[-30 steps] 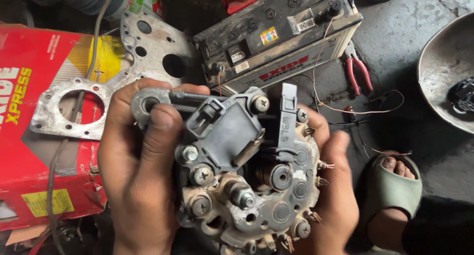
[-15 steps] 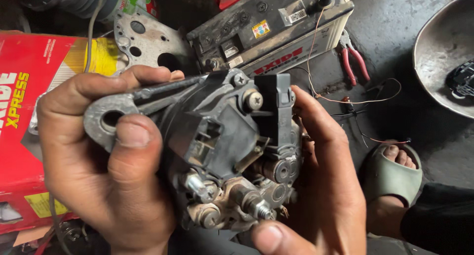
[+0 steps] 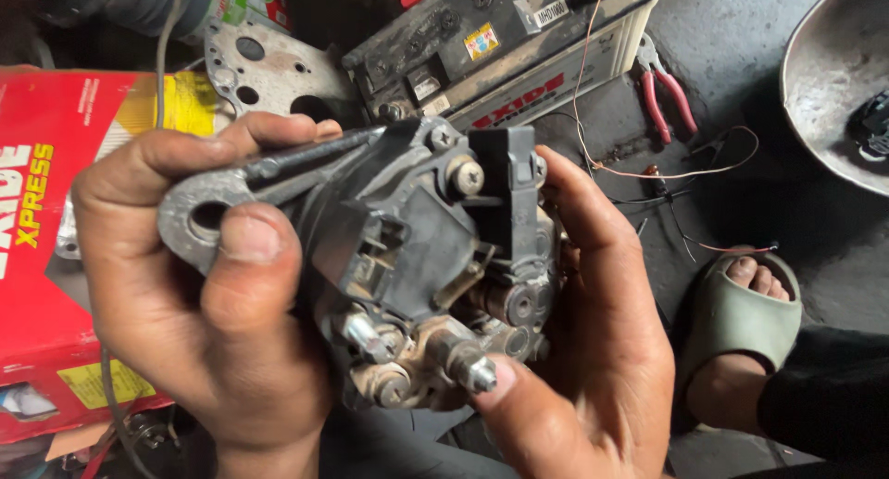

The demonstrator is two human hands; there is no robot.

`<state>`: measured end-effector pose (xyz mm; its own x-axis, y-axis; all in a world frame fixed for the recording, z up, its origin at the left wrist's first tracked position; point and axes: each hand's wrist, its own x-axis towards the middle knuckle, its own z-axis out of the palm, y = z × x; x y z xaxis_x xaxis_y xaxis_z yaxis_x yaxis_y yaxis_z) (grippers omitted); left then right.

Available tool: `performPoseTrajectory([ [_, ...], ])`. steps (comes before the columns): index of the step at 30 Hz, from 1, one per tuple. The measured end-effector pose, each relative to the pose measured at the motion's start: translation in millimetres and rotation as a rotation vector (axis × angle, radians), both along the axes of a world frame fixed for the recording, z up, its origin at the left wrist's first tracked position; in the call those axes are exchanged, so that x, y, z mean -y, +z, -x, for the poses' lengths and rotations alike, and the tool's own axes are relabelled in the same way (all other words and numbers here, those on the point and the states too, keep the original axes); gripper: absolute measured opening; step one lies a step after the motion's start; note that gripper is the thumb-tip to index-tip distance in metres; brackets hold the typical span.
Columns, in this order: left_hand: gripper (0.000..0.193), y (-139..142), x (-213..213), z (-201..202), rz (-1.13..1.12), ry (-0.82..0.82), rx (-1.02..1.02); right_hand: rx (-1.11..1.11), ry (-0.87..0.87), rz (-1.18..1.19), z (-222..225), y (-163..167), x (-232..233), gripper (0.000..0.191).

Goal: The person sits on the floor and uses a screwdriver and pliers to adjust and connect wires on a mechanical component, likely a starter motor. They connect wires to a car battery to test the component and manipulate the internal parts with their hands.

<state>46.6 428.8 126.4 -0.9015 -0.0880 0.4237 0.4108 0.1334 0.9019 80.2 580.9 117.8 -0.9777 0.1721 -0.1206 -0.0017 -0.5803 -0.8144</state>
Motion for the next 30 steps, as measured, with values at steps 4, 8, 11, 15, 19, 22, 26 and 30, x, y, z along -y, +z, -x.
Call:
performPoseTrajectory([
  [4, 0.032, 0.2, 1.4, 0.9, 0.02, 0.002, -0.008, -0.038, 0.024, -0.022, 1.7, -6.1, -0.2, 0.085],
  [8, 0.031, -1.0, 1.8, 1.3, 0.031, 0.005, -0.011, -0.081, 0.059, 0.075, 1.1, -8.7, -2.5, 0.082],
  [11, 0.031, -1.6, 2.3, 2.1, 0.036, 0.005, -0.014, -0.076, 0.053, 0.032, 2.9, -10.3, -1.0, 0.08],
  [15, 0.031, -1.0, 3.0, 2.0, 0.043, 0.009, -0.018, -0.064, 0.039, 0.029, 4.4, -11.5, 2.4, 0.079],
  [19, 0.03, -1.3, 2.4, 1.7, 0.05, 0.012, -0.02, -0.063, 0.041, 0.029, 4.0, -11.9, 2.2, 0.078],
  [22, 0.03, -1.2, 2.0, 1.4, 0.053, 0.011, -0.023, -0.074, 0.047, 0.025, 3.8, -12.6, 1.0, 0.079],
  [26, 0.029, -0.3, 2.9, 1.7, 0.056, 0.012, -0.025, -0.068, 0.073, 0.111, 4.1, -14.1, -0.9, 0.083],
  [30, 0.029, -0.7, 3.3, 1.5, 0.06, 0.016, -0.028, -0.087, 0.069, 0.071, 3.2, -14.3, -0.4, 0.081],
])
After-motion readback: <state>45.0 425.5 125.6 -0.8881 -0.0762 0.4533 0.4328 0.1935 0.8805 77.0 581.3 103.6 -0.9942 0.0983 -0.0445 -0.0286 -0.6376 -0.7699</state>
